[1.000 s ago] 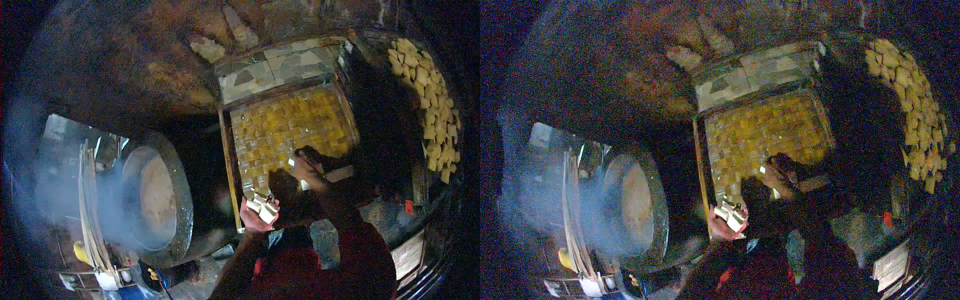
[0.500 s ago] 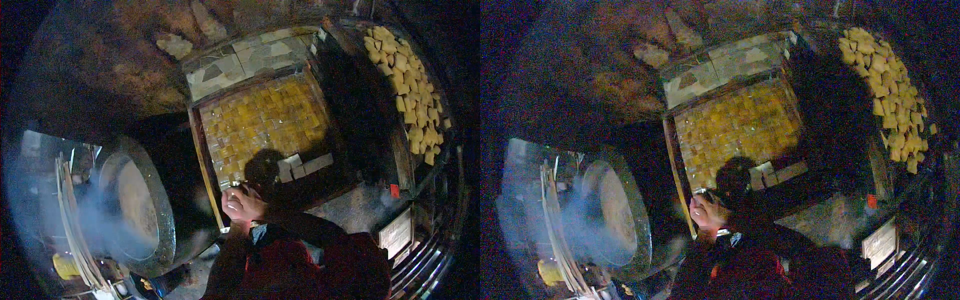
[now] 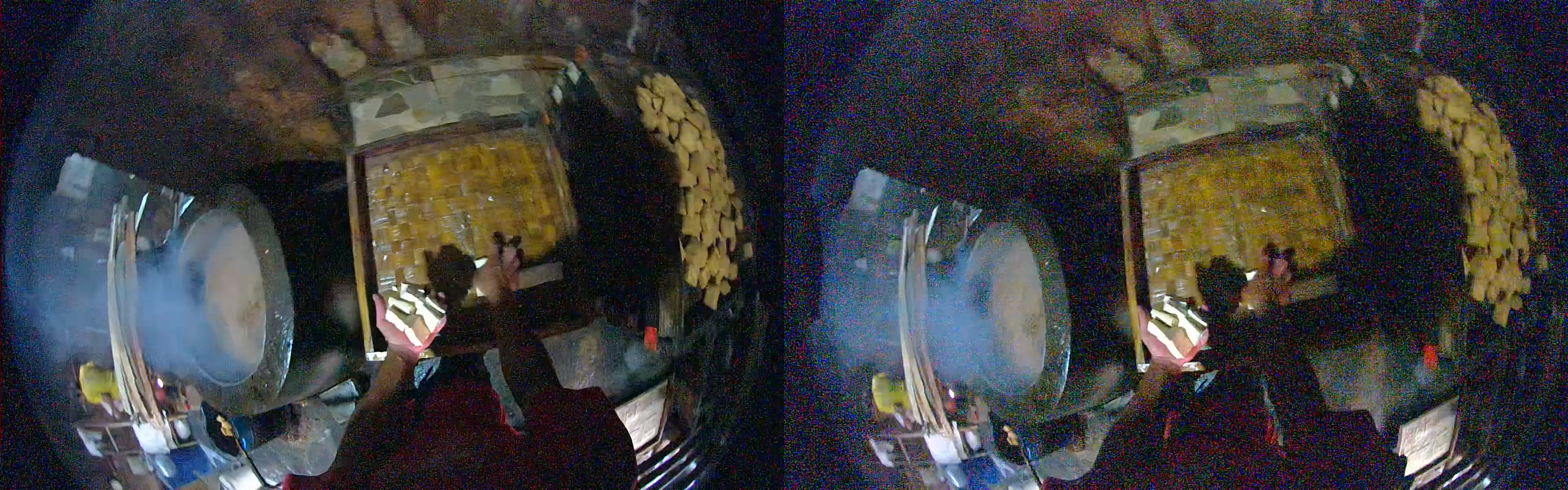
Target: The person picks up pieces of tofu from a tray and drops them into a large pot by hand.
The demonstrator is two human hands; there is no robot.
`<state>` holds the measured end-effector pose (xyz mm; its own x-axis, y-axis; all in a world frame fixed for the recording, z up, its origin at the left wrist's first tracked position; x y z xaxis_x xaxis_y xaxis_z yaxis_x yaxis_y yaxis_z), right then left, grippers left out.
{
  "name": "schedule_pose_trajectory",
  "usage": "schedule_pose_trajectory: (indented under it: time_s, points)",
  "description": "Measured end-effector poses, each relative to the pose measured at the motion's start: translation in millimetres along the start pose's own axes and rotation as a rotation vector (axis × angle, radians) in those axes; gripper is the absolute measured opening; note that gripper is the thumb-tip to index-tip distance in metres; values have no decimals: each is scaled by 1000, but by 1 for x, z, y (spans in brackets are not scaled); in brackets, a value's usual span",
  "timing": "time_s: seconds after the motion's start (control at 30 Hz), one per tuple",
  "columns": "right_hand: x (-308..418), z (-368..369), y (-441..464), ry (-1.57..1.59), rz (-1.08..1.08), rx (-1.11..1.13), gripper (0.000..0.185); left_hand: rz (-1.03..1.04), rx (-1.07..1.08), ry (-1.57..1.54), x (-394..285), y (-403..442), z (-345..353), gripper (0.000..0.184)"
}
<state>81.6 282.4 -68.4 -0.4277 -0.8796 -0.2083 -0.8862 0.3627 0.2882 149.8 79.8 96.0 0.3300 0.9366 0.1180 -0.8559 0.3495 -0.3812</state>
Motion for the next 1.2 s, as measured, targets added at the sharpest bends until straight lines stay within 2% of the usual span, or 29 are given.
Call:
schedule_pose_trajectory:
  time_s: [0.03, 0.07, 0.13, 0.23, 0.3, 0.33, 0.37, 0.47, 0.5, 0.57, 0.63, 0.67, 0.7, 0.73, 0.77, 0.8, 0.83, 0.87, 0.93, 0.97, 1.0, 1.03, 1.07, 1.17, 1.2]
  points:
    - [-4, -4, 7, 136, -50, 18, 79, 30, -54, -28, 0, -4, 3, 82]
    - [-7, -4, 12, 273, -97, 42, 78, -1, 16, -36, -2, -5, 5, 84]
    - [5, 69, 11, 207, -251, 413, 80, 16, 5, -23, -2, -12, 17, 87]
    - [-10, -101, 59, 246, -307, 416, 54, 62, -19, 120, -4, -14, 28, 90]
    - [-2, -101, 54, 190, -483, 435, 68, 119, -209, 103, -9, -11, 17, 88]
    - [1, -99, 53, 159, -566, 442, 75, 120, -148, 169, -10, -8, 17, 84]
    - [2, -96, 53, 124, -650, 450, 83, 81, -210, 129, -11, -11, 14, 83]
    - [6, -50, 50, 50, -817, 452, 98, 52, -130, 26, -11, -13, 10, 76]
    - [7, 9, 42, 344, -655, 690, 97, 73, -196, 54, -12, -14, 6, 71]
    - [4, 18, 39, 629, -477, 908, 96, 96, -253, 75, -14, -12, -4, 66]
    - [-20, -78, 41, 1096, 61, 1018, 77, 207, -214, 68, -22, -7, -14, 63]
    - [-20, -134, 40, 1286, 37, 1123, 69, 203, -209, 66, -21, -8, -13, 63]
    - [-13, -178, 37, 1478, 16, 1221, 61, 200, -210, 60, -21, -8, -11, 53]
    - [-3, -198, 33, 1476, -150, 1199, 57, 193, -215, 56, -18, -8, -10, 42]
    - [7, -213, 26, 1468, -308, 1176, 52, 270, -317, 11, -12, -1, -11, 58]
    - [20, -222, 15, 1459, -466, 1086, 50, 212, -314, 75, -13, -6, -14, 57]
    - [35, -230, 0, 1442, -616, 989, 48, 288, -210, 164, -18, -1, -18, 56]
    - [48, -237, -13, 1395, -626, 855, 47, 370, -109, 243, -21, 4, -21, 54]
    - [50, -270, -16, 1155, -568, 512, 44, 221, 87, -115, -13, 9, -21, 51]
    - [39, -294, -7, 965, -509, 306, 43, 303, -5, -70, -12, 12, -11, 50]
    - [32, -299, -4, 945, -529, 94, 44, 288, 21, -76, -8, 11, -4, 52]
    - [33, -293, -3, 936, -506, 93, 44, 272, 46, -81, -5, 10, 2, 54]
    - [41, -287, -9, 1021, -582, 31, 43, 257, 71, -86, -1, 8, 8, 55]
    - [47, -278, -25, 1209, -594, -247, 30, 158, 37, -190, 6, 6, 1, 56]
    - [24, -292, -4, 1195, -528, -62, 32, 131, 37, -223, 5, 8, 3, 56]
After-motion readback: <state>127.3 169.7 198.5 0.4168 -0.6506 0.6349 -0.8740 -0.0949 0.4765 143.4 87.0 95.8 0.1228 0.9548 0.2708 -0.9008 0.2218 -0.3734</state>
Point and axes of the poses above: each hand's wrist, its own y-axis towards the middle knuckle, its own z-axis out of the palm, x = y × z, the point moved 5 cm from there along y, towards the middle knuckle, and after that the axes turned 12 degrees about -y, right-handed, at the moved point
